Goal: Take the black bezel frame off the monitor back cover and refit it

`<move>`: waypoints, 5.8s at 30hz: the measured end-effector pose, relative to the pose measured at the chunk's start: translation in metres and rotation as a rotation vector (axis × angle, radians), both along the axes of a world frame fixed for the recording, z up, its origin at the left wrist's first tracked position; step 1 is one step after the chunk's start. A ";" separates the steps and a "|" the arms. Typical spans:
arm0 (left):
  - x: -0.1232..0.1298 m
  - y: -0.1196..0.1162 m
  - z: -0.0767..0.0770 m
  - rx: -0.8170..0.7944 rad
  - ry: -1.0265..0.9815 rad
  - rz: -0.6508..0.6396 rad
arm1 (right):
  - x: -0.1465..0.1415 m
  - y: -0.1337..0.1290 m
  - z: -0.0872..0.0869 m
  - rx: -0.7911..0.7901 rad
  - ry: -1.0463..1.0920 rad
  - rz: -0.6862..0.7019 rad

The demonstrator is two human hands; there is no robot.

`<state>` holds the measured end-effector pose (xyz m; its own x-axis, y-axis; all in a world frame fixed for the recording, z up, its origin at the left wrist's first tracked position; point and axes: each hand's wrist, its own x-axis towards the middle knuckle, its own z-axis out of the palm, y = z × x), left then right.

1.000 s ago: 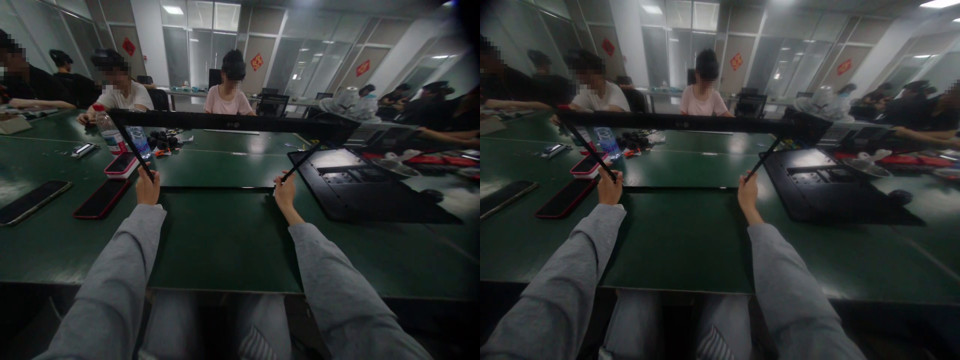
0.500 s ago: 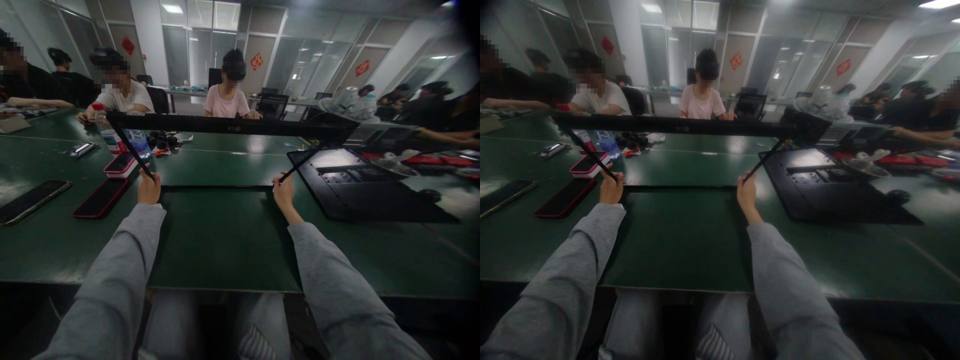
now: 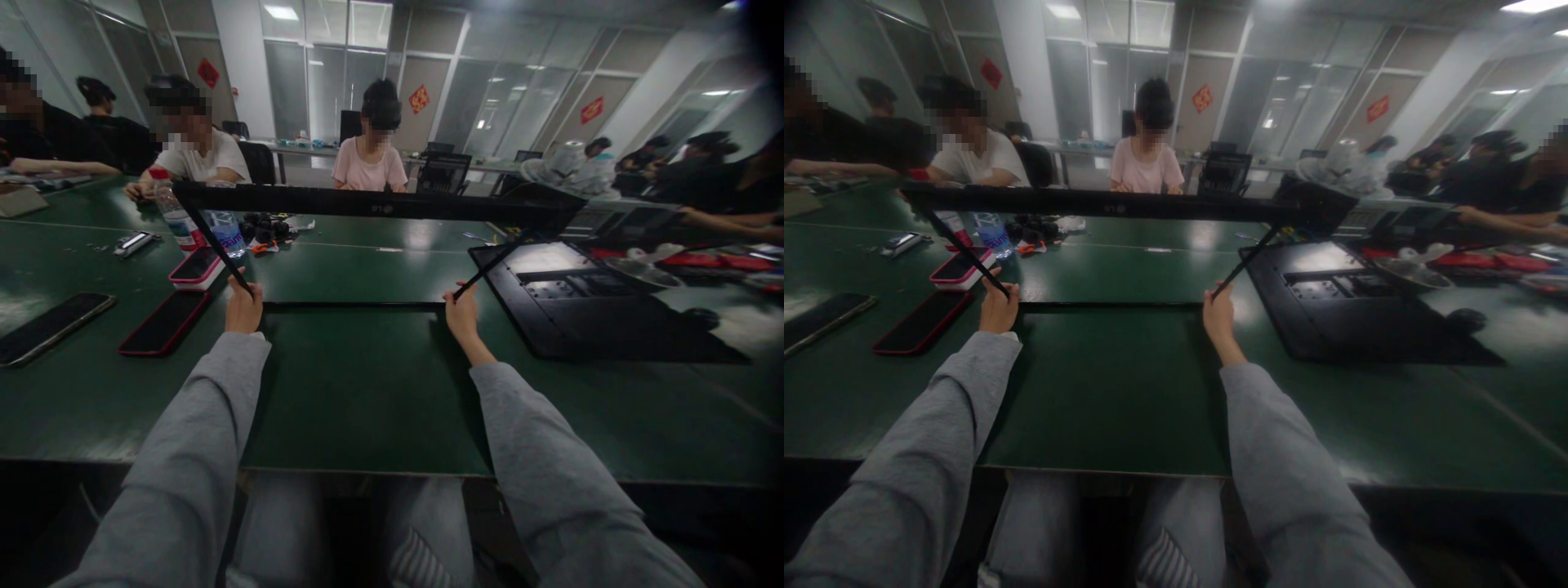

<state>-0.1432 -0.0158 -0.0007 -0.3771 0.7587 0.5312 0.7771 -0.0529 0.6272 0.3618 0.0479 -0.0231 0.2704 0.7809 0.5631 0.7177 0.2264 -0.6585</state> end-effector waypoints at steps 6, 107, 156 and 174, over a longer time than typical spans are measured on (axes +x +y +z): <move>-0.003 0.002 -0.003 -0.043 0.009 0.003 | -0.001 -0.002 0.001 -0.017 -0.004 0.000; -0.008 0.001 -0.002 -0.346 0.272 0.092 | 0.005 0.004 -0.002 -0.181 -0.222 -0.075; -0.009 0.003 -0.003 -0.415 0.280 0.128 | 0.003 0.002 -0.005 -0.304 -0.250 -0.124; -0.003 0.000 0.003 -0.442 0.274 0.107 | 0.000 -0.002 0.002 -0.373 -0.321 -0.138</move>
<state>-0.1463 -0.0155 0.0025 -0.3565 0.8977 0.2591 0.9023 0.2588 0.3446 0.3616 0.0455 -0.0216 0.2438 0.9140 0.3243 0.9039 -0.0929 -0.4176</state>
